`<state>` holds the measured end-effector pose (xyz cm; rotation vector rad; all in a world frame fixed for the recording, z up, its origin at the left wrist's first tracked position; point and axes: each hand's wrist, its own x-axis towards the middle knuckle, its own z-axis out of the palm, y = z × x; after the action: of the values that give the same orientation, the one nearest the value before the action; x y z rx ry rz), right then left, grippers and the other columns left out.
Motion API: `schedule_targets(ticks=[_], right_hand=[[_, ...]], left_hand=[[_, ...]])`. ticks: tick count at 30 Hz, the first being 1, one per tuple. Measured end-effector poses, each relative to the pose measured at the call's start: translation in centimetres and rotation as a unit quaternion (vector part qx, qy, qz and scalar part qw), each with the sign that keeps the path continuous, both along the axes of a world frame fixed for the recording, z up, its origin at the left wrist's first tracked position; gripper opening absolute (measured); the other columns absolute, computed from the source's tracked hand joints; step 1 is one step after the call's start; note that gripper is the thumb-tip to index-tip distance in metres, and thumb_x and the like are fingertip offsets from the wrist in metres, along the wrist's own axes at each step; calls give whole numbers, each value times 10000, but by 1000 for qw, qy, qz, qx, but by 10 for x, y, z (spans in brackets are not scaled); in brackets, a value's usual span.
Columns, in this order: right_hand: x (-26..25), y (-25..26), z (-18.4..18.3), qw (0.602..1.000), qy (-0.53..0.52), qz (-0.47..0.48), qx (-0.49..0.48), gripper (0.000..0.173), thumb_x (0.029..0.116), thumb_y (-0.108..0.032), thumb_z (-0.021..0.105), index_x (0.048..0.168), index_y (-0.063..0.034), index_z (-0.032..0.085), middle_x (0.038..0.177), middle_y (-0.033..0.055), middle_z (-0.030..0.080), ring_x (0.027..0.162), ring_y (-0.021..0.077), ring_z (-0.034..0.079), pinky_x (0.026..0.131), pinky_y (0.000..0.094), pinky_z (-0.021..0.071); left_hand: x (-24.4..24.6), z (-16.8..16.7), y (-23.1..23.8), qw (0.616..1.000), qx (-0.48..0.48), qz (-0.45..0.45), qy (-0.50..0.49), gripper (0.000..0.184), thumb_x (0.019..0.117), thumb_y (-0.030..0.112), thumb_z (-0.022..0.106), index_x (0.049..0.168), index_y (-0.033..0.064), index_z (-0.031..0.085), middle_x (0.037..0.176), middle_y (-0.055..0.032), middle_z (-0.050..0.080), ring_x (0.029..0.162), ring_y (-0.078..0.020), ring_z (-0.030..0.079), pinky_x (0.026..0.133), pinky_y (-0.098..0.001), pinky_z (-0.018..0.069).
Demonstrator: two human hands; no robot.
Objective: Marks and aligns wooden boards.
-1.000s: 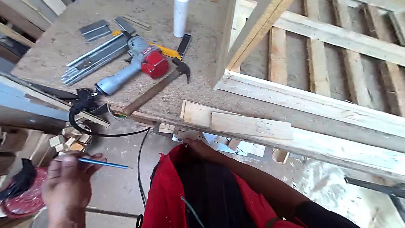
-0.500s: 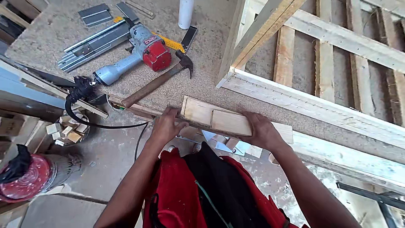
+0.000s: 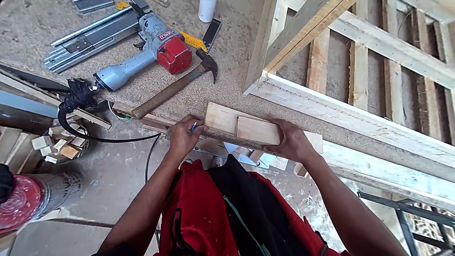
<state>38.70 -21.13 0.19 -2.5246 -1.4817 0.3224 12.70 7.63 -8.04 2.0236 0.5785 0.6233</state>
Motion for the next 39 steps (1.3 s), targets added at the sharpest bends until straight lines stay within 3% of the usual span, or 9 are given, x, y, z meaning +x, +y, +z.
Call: schedule_targets(ticks=[4,11,15,18,24,29,32,39], right_hand=[[2,-1,-1,1000,8,-1,-2,1007,598,-481,946,1434,-109,526,1234,162,672,1125,359,661,988,588,513],[5,-6,-2,999,30,-11,8,1064,578,-599,924,1444,-123,530,1290,133,664,1189,318,641,1054,558,489],[-17,21,1,998,28,-26,56,1006,645,-620,894,1426,-81,557,1263,167,682,1151,337,673,1005,571,529],[-38,47,-6,997,-14,4,80,960,709,-647,839,1421,-68,557,1295,153,674,1219,328,642,1092,553,468],[-48,58,-13,995,-32,10,95,935,725,-642,830,1402,-61,549,1289,148,670,1220,328,635,1097,540,449],[-54,71,-14,994,-42,19,98,920,749,-664,798,1394,-53,557,1294,141,674,1235,309,634,1111,530,441],[-55,77,-11,994,-40,27,93,903,756,-659,797,1380,-50,561,1257,146,686,1205,320,648,1091,532,460],[-55,75,-12,993,-39,30,104,884,754,-623,819,1375,-48,561,1207,137,698,1147,309,668,1075,513,475]], left_hand=[[0,9,0,997,69,-17,18,200,950,287,740,988,94,779,1049,-52,735,922,-166,710,821,-427,596],[0,18,9,981,173,-67,52,239,987,311,681,982,87,765,995,-56,709,788,-199,694,689,-447,594],[-4,32,20,982,133,-99,93,259,962,310,716,1123,112,761,1062,-64,706,865,-210,705,767,-484,606],[-10,36,23,994,71,-73,51,326,927,241,760,1222,106,729,1075,-57,711,898,-147,700,821,-400,611],[-12,32,11,996,58,-70,-2,260,910,197,780,1146,92,749,1091,-44,726,878,-90,694,758,-292,600],[-4,20,-3,998,50,-29,-20,212,907,186,783,1095,92,758,1092,-49,737,890,-93,694,763,-289,584],[-2,18,-5,999,45,-4,-25,172,919,195,765,1057,92,772,1002,-49,729,744,-79,630,643,-257,519],[0,20,-5,997,70,7,-16,126,931,196,744,1016,111,780,971,-25,733,725,-68,629,650,-260,529]])
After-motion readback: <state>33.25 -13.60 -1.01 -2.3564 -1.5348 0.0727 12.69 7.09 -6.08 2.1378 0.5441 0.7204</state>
